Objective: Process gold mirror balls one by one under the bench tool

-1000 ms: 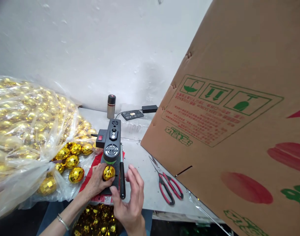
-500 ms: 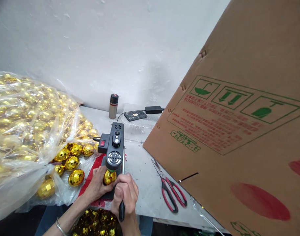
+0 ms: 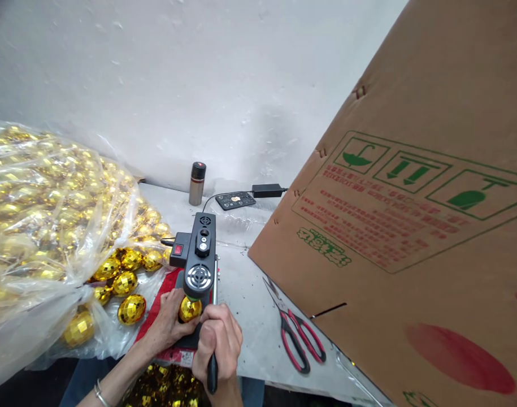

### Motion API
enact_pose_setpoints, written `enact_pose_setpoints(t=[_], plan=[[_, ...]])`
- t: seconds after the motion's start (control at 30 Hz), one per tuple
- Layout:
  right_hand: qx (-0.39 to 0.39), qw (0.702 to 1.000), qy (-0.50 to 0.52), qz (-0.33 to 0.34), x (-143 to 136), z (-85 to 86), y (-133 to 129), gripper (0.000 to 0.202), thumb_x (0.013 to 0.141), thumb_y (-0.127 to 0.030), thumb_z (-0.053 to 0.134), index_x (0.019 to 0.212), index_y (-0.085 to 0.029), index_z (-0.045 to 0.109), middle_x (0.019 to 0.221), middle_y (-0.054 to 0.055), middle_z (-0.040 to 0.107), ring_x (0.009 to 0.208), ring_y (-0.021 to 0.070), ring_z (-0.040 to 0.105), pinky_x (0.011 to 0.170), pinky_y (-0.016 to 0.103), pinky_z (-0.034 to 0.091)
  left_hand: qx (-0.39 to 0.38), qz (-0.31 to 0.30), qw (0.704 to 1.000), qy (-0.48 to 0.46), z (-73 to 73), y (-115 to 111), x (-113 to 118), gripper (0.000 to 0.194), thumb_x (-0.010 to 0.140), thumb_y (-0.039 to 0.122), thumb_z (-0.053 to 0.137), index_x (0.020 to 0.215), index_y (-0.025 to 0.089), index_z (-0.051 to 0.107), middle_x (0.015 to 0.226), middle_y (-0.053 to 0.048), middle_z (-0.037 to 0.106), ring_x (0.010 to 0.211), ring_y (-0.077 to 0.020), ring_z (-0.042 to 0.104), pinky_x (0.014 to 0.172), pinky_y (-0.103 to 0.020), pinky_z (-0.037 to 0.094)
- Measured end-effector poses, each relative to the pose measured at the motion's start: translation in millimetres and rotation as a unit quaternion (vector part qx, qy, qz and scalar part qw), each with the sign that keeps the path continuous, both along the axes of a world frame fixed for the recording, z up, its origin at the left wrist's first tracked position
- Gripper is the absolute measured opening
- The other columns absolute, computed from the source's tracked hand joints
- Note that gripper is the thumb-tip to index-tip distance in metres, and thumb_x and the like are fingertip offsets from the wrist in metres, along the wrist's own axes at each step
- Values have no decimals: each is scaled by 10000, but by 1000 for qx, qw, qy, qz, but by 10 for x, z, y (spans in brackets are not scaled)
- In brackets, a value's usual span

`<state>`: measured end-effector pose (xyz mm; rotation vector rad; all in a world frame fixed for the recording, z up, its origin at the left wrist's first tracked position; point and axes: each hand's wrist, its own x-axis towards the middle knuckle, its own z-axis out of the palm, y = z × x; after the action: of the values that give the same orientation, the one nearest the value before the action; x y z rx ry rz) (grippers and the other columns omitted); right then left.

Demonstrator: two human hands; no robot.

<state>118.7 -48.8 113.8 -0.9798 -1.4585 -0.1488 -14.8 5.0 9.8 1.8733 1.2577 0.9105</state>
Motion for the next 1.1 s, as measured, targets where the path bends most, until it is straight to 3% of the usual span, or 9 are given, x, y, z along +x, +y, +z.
enact_pose_setpoints(t=[0.23, 0.73, 1.1], plan=[[18, 999, 35, 6, -29, -167, 22, 324, 1096, -160, 370, 804, -231, 491, 747, -6, 547, 614, 127, 513, 586, 295, 415, 0, 1, 1000, 9, -20, -3, 6, 326, 741, 287, 767, 1053, 233, 688, 984, -58, 744, 961, -317, 652, 946, -452, 420], [33, 999, 33, -5, -57, -183, 35, 364, 1132, -201, 369, 791, -221, 495, 755, -19, 528, 643, 122, 494, 623, 302, 412, 38, -6, 998, 42, -116, -20, 0, 372, 776, 253, 751, 1130, 216, 644, 1020, -54, 727, 969, -303, 662, 969, -469, 440], [16, 999, 44, -5, -41, -326, 10, 332, 1119, -198, 387, 814, -228, 514, 758, -11, 568, 655, 138, 524, 685, 330, 462, 30, -2, 999, 42, -157, -4, 6, 373, 757, 264, 751, 1114, 212, 654, 1010, -64, 722, 982, -315, 666, 956, -471, 449]])
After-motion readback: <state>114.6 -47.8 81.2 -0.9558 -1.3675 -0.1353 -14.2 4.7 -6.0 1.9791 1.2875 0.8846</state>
